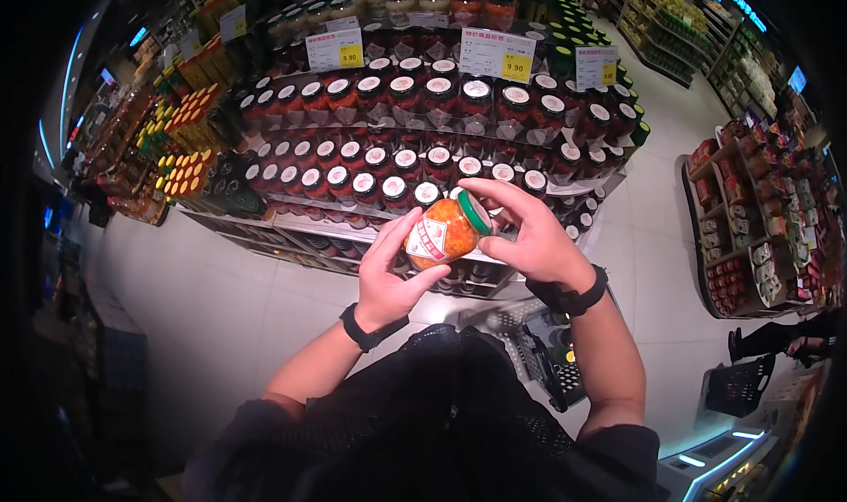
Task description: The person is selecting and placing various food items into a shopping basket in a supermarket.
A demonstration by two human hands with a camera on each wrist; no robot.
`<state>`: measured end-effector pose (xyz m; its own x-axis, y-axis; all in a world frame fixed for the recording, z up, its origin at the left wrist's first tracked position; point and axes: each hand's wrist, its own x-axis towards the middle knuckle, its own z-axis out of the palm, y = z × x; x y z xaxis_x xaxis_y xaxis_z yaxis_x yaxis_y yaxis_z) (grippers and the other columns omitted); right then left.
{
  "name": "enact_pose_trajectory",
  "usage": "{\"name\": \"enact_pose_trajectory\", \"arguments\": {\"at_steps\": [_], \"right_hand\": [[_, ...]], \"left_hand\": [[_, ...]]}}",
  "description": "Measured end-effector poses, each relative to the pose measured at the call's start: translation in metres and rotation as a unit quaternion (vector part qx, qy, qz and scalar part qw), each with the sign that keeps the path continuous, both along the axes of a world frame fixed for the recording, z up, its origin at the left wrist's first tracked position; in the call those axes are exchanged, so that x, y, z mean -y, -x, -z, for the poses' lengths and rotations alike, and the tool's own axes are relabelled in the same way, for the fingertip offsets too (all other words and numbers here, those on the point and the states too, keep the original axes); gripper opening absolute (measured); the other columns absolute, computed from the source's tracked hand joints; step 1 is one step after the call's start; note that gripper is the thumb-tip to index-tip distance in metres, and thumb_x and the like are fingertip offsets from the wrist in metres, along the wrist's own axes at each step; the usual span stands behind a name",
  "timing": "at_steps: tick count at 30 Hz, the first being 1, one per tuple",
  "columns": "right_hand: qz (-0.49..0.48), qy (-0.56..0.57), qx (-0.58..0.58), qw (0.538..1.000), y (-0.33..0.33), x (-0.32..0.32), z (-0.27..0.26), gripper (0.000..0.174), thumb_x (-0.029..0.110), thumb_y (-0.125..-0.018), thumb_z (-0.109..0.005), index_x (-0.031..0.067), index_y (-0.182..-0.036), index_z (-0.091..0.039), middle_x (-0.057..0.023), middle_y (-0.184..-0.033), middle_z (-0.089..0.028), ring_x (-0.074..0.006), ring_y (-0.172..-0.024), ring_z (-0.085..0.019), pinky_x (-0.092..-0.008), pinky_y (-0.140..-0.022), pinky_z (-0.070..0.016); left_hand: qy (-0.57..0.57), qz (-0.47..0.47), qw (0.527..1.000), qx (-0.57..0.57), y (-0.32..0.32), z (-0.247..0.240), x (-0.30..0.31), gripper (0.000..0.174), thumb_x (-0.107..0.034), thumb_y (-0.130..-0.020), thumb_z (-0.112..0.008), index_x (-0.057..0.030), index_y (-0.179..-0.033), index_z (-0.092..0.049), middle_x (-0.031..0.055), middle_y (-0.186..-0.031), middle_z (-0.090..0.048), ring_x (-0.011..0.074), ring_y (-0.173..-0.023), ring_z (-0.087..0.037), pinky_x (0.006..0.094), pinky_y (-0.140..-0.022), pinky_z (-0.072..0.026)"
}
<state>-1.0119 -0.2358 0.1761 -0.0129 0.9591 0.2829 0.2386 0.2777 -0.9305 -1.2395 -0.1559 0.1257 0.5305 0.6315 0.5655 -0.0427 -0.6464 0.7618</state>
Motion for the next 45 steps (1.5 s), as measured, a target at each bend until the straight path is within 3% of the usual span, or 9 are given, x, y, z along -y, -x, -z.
{"name": "enact_pose_trajectory", "arguments": {"at_steps": [9,12,16,20,28,31,39,42,45], "right_hand": [[0.05,0.107,-0.044,0.992,-0.065,-0.022,-0.018,0.047,0.021,-0.084,-0.083,0.0017,-0.124,-0.067,0.005,-0.082,-0.058,-0.0016,-0.07,-0.049,-0.0193,-0.06,-0.0391],[0.015,0.068,-0.024,0.997,-0.09,-0.032,-0.035,0.045,0.02,-0.083,-0.083,0.0022,-0.121,-0.068,0.0055,-0.079,-0.058,-0.0009,-0.067,-0.048,-0.0191,-0.06,-0.039],[0.021,-0.058,0.063,0.996,-0.129,-0.052,-0.086,0.045,0.012,-0.082,-0.081,0.0002,-0.123,-0.066,-0.0044,-0.108,-0.064,-0.0087,-0.091,-0.063,-0.023,-0.074,-0.0518],[0.098,-0.139,0.149,0.974,-0.201,-0.099,-0.136,0.045,0.012,-0.088,-0.076,-0.0008,-0.128,-0.061,-0.0075,-0.106,-0.07,-0.0114,-0.092,-0.066,-0.0258,-0.08,-0.0553],[0.201,-0.109,0.367,0.901,-0.333,-0.233,-0.176,0.057,0.026,-0.082,-0.074,-0.0026,-0.129,-0.061,-0.0185,-0.11,-0.07,-0.0266,-0.1,-0.069,-0.0341,-0.09,-0.053],[0.194,-0.109,0.407,0.886,-0.374,-0.285,-0.157,0.057,0.024,-0.079,-0.074,-0.003,-0.128,-0.062,-0.0212,-0.113,-0.069,-0.0299,-0.103,-0.068,-0.0357,-0.091,-0.0524],[0.109,-0.019,0.427,0.897,-0.383,-0.339,-0.136,0.06,0.015,-0.075,-0.071,-0.0059,-0.13,-0.06,-0.0206,-0.118,-0.069,-0.0297,-0.107,-0.066,-0.036,-0.094,-0.0519],[0.076,0.009,0.43,0.9,-0.381,-0.347,-0.132,0.061,0.012,-0.072,-0.072,-0.0057,-0.13,-0.06,-0.0205,-0.121,-0.068,-0.0292,-0.11,-0.066,-0.0355,-0.096,-0.0511],[0.05,0.041,0.422,0.904,-0.374,-0.346,-0.129,0.063,0.011,-0.07,-0.072,-0.006,-0.13,-0.06,-0.0202,-0.123,-0.067,-0.029,-0.113,-0.065,-0.0351,-0.097,-0.0504]], "left_hand": [[-0.204,-0.058,0.977,-0.011,-0.068,-0.007,-0.019,0.073,-0.008,-0.068,-0.089,0.0009,-0.133,-0.057,0.0212,-0.129,-0.059,0.0361,-0.114,-0.061,0.0426,-0.096,-0.05],[-0.236,-0.073,0.969,-0.029,-0.087,-0.012,-0.027,0.075,-0.01,-0.07,-0.087,-0.0015,-0.137,-0.053,0.0211,-0.136,-0.054,0.0374,-0.116,-0.058,0.0452,-0.097,-0.0486],[-0.192,-0.069,0.979,-0.019,-0.107,-0.028,-0.034,0.076,-0.011,-0.075,-0.085,-0.0002,-0.14,-0.048,0.0229,-0.139,-0.051,0.0393,-0.121,-0.056,0.0457,-0.102,-0.0469],[-0.115,-0.075,0.988,-0.077,-0.082,-0.015,-0.041,0.055,-0.004,-0.078,-0.076,-0.0002,-0.131,-0.057,0.0204,-0.137,-0.054,0.0339,-0.123,-0.056,0.0412,-0.101,-0.0473],[0.187,-0.271,0.934,-0.142,0.035,0.108,-0.027,0.028,-0.003,-0.085,-0.07,0.0005,-0.113,-0.068,0.0121,-0.113,-0.067,0.0188,-0.091,-0.066,0.0312,-0.079,-0.0545],[0.347,-0.363,0.85,-0.162,0.124,0.234,-0.002,0.022,-0.009,-0.09,-0.067,0.0018,-0.109,-0.069,0.0093,-0.093,-0.069,0.0167,-0.082,-0.067,0.0283,-0.071,-0.0554],[0.631,-0.505,0.587,-0.05,0.221,0.317,0.145,0.022,-0.001,-0.091,-0.05,0.002,-0.106,-0.065,0.0141,-0.083,-0.068,0.0291,-0.063,-0.07,0.0387,-0.053,-0.0571],[0.612,-0.505,0.595,-0.13,0.22,0.31,0.179,0.022,0.001,-0.089,-0.048,0.0042,-0.1,-0.066,0.015,-0.082,-0.069,0.0312,-0.068,-0.071,0.0403,-0.058,-0.0581],[0.61,-0.471,0.632,-0.079,0.257,0.39,0.204,0.021,0.003,-0.086,-0.048,0.006,-0.095,-0.067,0.0177,-0.086,-0.07,0.0321,-0.075,-0.072,0.0396,-0.064,-0.0588]]}}
